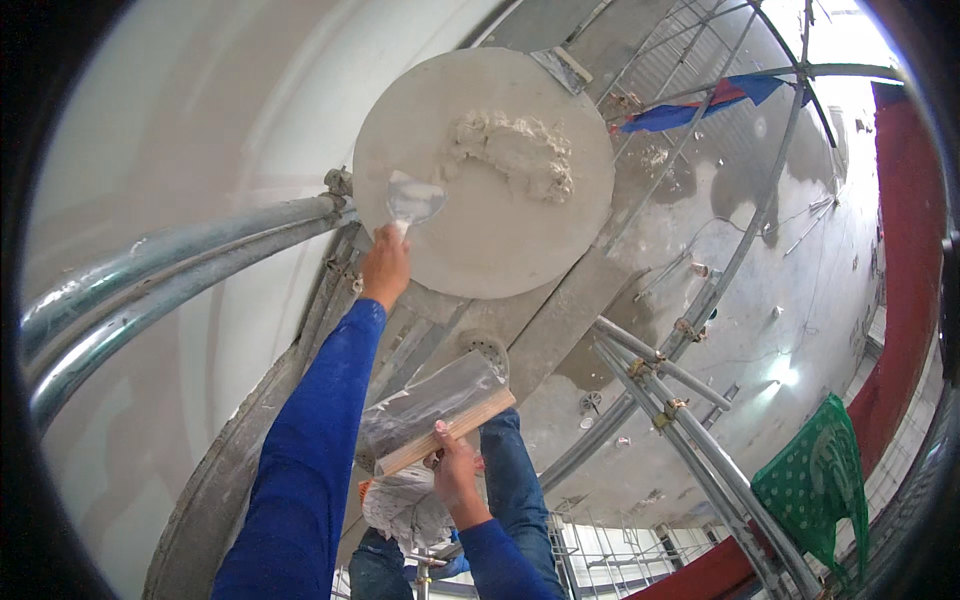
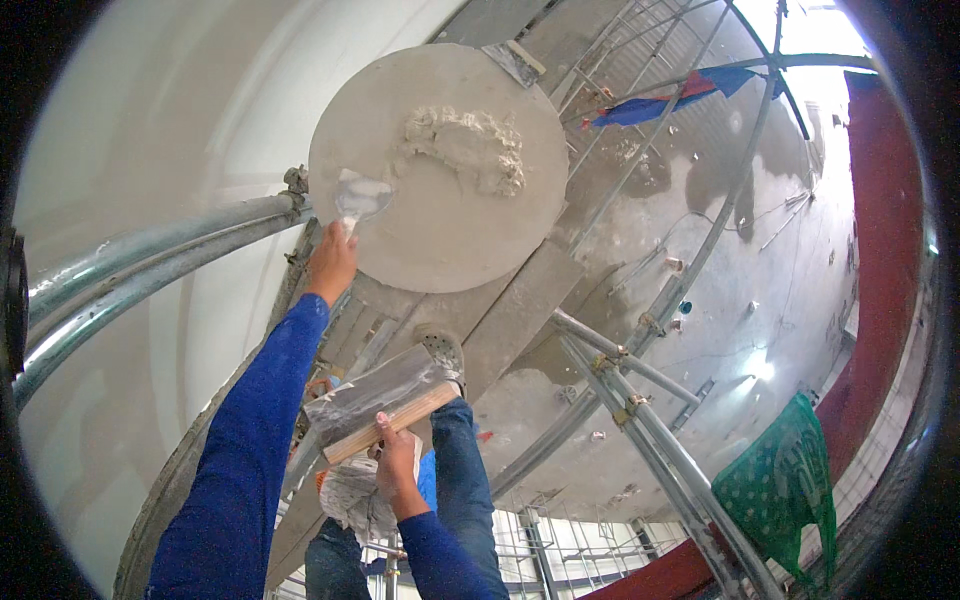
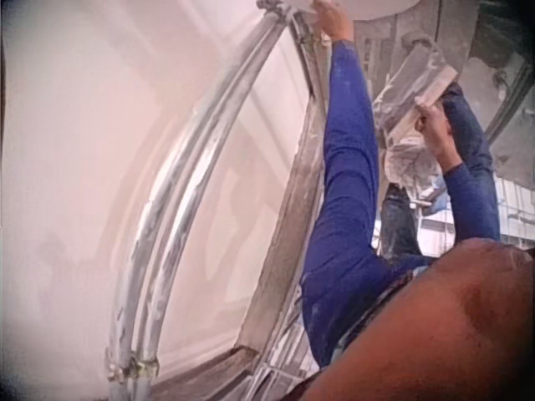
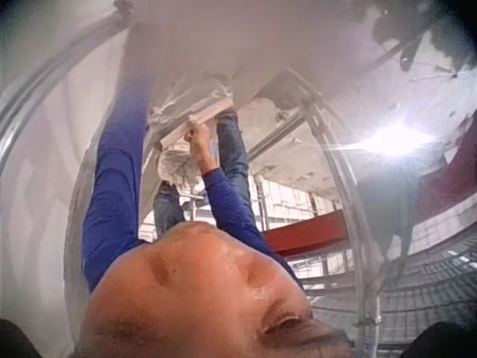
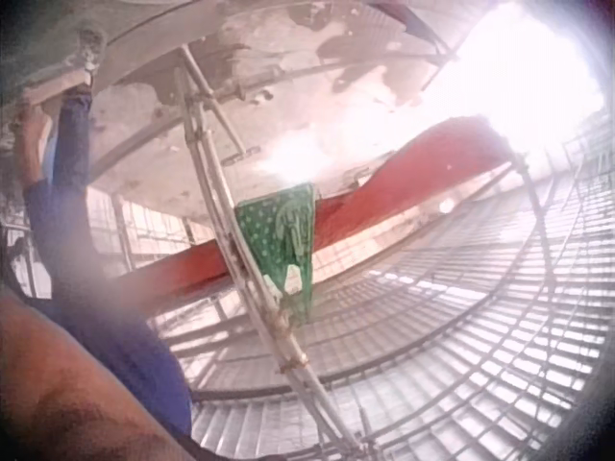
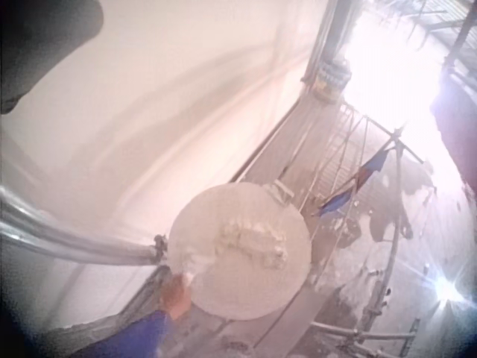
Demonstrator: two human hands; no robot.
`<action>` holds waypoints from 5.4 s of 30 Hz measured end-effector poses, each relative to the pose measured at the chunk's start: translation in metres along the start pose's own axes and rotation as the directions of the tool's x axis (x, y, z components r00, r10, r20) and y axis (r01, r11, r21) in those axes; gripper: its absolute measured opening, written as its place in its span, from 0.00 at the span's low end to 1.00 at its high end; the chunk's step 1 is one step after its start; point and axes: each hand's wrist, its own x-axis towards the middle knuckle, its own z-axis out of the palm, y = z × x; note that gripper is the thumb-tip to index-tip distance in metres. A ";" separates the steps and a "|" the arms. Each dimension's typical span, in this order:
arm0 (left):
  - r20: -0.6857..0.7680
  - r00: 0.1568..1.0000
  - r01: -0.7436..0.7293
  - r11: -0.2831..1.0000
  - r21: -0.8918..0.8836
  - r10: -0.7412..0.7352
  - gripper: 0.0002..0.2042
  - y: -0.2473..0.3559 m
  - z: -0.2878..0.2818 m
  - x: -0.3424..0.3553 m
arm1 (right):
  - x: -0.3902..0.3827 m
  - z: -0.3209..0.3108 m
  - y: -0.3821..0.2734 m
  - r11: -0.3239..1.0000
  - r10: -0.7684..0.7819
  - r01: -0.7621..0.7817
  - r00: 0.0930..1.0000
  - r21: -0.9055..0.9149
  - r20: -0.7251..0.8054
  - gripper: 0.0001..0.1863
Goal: The person applies plaster to a large curved ceiling surface using a trowel and a hawk. They repeatedly scoop material from the hawk and spread it across the ceiling, smoothing the surface with broad strokes.
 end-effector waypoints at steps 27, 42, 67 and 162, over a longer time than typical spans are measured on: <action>0.075 0.993 -0.100 0.976 0.191 0.087 0.17 0.104 0.065 0.085 | -0.001 -0.006 -0.054 0.987 0.147 -0.149 0.988 -0.065 -0.042 0.11; 0.236 0.966 -0.063 0.983 -0.171 0.103 0.13 0.029 0.030 0.057 | 0.003 -0.015 -0.063 0.996 0.016 -0.023 0.996 -0.087 -0.082 0.12; 0.749 0.584 0.808 0.312 -0.500 -0.313 0.23 0.023 0.065 -0.038 | 0.000 -0.021 -0.101 0.998 -0.036 0.043 0.991 0.052 -0.126 0.11; -0.027 0.811 0.112 0.201 -0.973 -0.584 0.19 0.006 -0.604 -0.549 | -0.461 0.113 -0.016 0.870 0.203 0.388 0.280 -0.304 0.938 0.19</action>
